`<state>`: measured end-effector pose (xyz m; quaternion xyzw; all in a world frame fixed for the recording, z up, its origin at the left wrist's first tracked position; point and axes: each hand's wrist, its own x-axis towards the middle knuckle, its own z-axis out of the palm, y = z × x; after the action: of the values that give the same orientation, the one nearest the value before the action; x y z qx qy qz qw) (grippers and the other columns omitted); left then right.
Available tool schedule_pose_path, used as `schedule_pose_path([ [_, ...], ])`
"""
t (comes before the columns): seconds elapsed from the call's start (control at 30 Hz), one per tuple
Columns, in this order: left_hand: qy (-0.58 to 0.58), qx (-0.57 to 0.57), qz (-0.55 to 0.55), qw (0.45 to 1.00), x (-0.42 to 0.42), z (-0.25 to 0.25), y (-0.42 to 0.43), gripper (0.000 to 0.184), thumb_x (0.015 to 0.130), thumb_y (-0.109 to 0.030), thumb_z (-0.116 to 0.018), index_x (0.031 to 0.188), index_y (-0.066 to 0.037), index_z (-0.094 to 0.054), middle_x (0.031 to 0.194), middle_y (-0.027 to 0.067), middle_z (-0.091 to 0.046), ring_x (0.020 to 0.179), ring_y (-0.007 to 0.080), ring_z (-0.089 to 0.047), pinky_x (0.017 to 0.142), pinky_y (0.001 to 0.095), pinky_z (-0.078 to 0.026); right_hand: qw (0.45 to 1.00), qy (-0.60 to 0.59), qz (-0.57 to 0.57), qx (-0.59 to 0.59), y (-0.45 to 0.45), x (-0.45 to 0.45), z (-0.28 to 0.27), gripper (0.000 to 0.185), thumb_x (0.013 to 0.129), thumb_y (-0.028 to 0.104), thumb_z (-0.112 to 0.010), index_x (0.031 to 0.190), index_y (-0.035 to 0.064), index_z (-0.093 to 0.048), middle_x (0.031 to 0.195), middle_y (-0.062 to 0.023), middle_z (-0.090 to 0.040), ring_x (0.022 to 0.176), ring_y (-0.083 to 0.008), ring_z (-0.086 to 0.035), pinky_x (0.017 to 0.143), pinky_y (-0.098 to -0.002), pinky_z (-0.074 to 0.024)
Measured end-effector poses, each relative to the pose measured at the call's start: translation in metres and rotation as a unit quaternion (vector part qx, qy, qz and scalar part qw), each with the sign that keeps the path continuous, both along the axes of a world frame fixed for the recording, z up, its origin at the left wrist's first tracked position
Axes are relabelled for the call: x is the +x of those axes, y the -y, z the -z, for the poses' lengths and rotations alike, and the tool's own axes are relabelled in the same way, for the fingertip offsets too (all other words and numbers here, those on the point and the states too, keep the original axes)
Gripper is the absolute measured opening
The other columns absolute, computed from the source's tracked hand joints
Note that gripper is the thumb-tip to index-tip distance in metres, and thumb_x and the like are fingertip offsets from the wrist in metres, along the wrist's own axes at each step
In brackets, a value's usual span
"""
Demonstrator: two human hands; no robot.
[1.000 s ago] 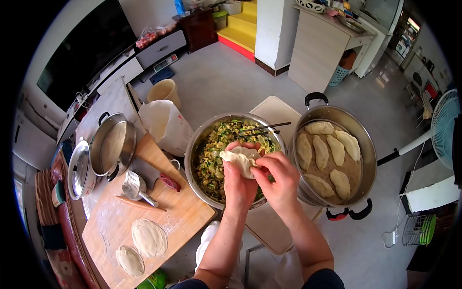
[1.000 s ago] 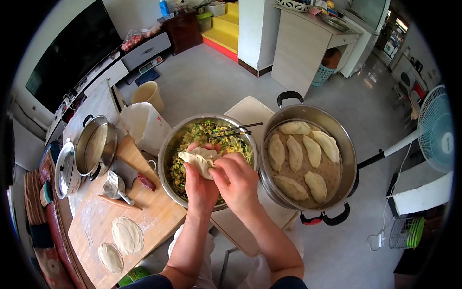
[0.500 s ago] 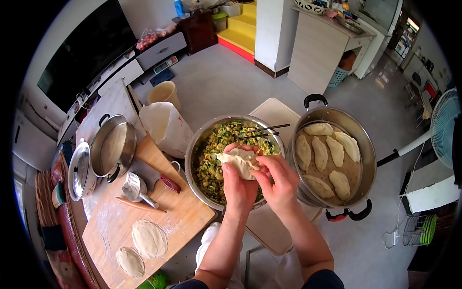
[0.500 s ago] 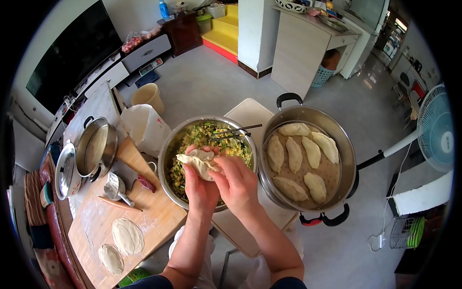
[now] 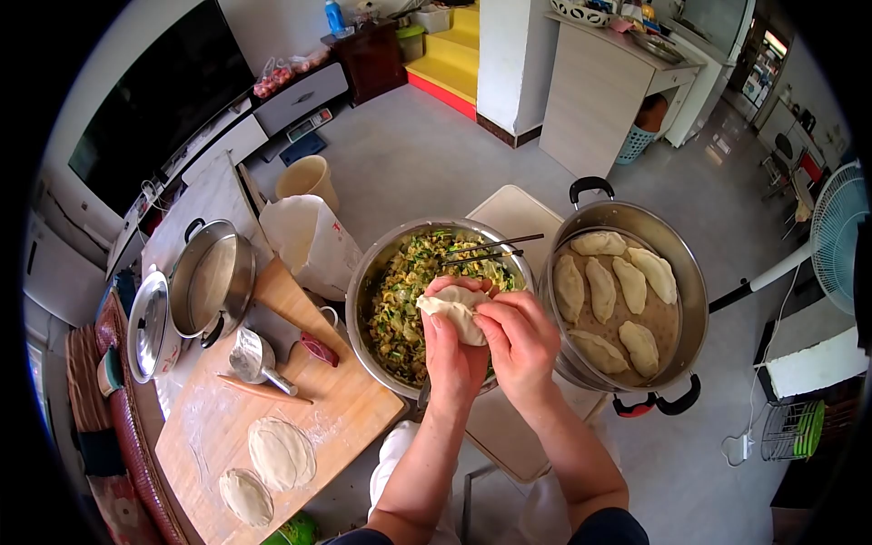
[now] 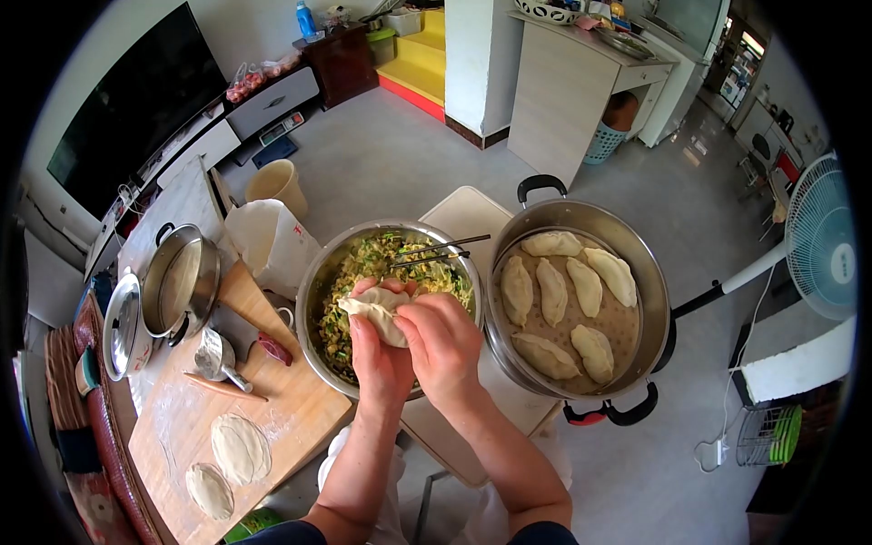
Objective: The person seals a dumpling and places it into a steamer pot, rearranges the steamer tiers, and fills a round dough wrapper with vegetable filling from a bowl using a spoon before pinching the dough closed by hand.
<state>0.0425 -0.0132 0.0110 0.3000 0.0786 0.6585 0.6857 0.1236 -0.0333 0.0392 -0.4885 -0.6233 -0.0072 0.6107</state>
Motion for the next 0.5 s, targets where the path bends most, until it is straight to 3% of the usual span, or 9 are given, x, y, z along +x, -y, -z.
schedule_pose_path([
  [0.5,-0.025,0.007,0.001,1.0,0.002,0.004,0.001,0.053,0.099,-0.047,-0.051,0.133,-0.009,-0.039,0.123,0.0108,-0.052,0.12,0.0258,-0.05,0.105,0.04,-0.04,1.0,0.004,0.0,-0.003,0.004,0.002,-0.009,0.014,0.078,-0.002,-0.071,0.091,0.0002,-0.065,0.086,-0.0121,-0.062,0.075,-0.0296,-0.063,0.064,-0.0372,-0.0529],
])
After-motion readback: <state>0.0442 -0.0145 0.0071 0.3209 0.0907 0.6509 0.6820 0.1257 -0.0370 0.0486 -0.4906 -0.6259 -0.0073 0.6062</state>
